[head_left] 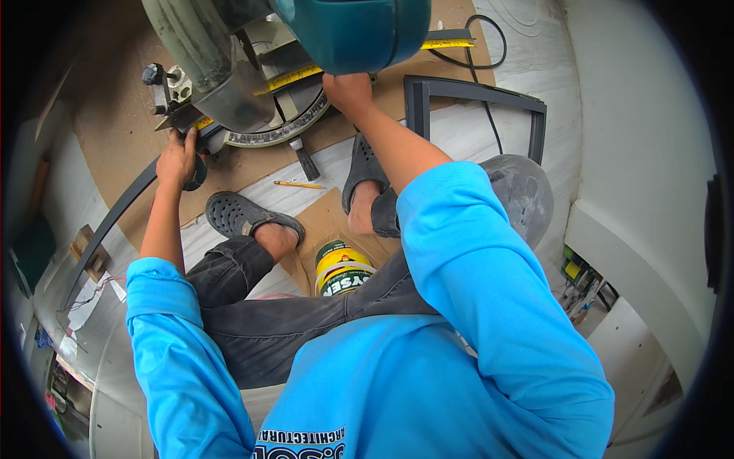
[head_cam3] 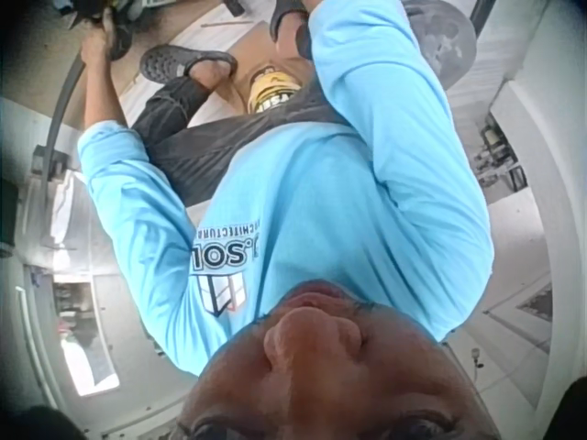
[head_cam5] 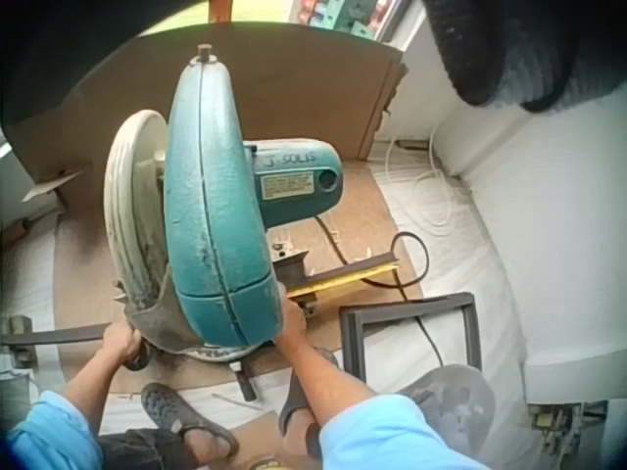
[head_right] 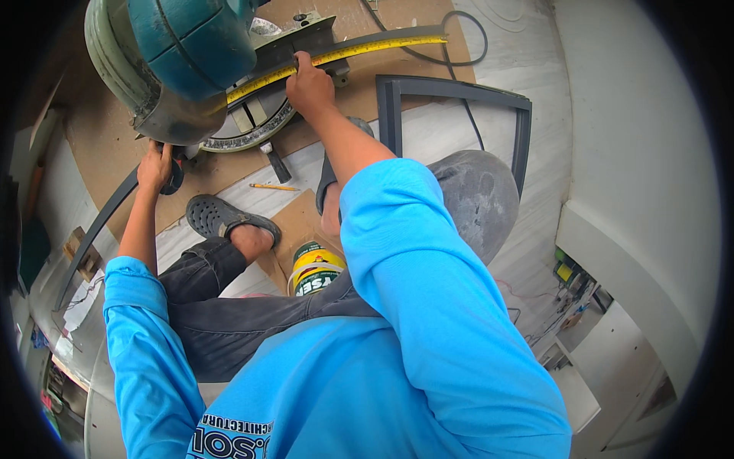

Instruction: Measuring and cutting metal pieces to assemble a frame using a miter saw.

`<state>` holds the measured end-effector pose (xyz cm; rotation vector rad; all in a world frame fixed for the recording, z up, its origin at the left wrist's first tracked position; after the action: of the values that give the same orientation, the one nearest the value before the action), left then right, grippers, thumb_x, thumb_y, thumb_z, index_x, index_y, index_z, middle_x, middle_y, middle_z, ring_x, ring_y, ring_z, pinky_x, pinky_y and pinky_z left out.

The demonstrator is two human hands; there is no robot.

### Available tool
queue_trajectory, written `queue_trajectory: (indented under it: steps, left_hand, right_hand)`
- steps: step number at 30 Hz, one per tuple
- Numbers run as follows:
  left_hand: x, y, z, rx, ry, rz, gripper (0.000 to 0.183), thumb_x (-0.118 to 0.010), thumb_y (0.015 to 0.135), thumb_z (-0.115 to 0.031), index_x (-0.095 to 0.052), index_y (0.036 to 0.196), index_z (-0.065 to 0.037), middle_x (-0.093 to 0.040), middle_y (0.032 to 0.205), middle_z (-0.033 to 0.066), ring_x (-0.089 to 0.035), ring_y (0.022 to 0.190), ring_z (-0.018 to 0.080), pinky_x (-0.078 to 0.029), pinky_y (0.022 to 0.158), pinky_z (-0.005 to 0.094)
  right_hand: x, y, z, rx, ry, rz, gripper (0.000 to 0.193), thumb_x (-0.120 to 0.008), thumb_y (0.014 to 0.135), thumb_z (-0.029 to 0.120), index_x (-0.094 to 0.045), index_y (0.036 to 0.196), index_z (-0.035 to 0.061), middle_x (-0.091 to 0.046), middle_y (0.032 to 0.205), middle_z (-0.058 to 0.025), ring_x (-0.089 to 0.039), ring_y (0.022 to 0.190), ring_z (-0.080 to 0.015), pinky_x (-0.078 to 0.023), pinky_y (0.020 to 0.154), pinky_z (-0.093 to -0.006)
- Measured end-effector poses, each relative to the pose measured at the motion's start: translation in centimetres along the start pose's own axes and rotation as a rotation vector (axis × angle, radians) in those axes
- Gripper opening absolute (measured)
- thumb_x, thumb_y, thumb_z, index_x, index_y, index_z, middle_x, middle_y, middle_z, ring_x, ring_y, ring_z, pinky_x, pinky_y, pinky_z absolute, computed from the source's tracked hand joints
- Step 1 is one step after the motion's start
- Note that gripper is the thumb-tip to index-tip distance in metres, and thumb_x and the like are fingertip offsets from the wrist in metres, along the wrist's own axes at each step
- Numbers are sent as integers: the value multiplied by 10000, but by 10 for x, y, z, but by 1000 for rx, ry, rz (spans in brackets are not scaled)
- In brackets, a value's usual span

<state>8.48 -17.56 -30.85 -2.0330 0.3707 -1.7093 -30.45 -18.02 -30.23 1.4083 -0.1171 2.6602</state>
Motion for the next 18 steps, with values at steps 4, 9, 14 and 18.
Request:
queue_trajectory:
  steps: [4, 9, 14, 18]
  left_hand:
    - [4, -3, 19, 24, 33, 5, 716, -341, 948, -642, -428, 1350, -56, -644, 1107, 299, -604, 1065, 464, -462, 897, 521]
    - [-9, 11, -37, -64, 12, 28, 705, -348, 948, -642, -439, 1324, -52, -646, 1094, 302, -606, 1056, 468, -465, 888, 526]
    - [1, -5, 21, 31, 40, 15, 697, -352, 953, -630, -435, 1333, -52, -641, 1101, 308, -604, 1057, 472, -465, 890, 523]
    - [0, 1, 14, -12, 46, -5, 700, -352, 954, -624, -427, 1357, -57, -636, 1110, 313, -602, 1063, 472, -464, 895, 522]
  right_hand:
    - [0, 10, 1, 33, 44, -23, 249, -553, 833, 162, -511, 1064, 77, -668, 840, -259, -646, 830, -464, -498, 783, -547]
    - [22, 43, -55, 212, -119, -34, 167, -553, 826, 172, -542, 951, 62, -665, 820, -260, -645, 825, -458, -504, 774, -544]
    - [5, 36, 5, -10, -81, 181, 162, -561, 823, 177, -560, 935, 59, -669, 830, -259, -647, 829, -456, -507, 774, -542]
    - [12, 40, 2, -4, -61, 174, 199, -572, 824, 184, -539, 971, 53, -668, 827, -263, -647, 831, -458, -504, 779, -545]
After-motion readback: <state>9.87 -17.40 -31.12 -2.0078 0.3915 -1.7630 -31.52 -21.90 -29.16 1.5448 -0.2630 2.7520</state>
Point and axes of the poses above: each hand's wrist, its own y-axis towards the middle knuckle, its own x-axis out of the back of the hand, z = x × y, the point moved 8 cm from there along y, towards the middle knuckle
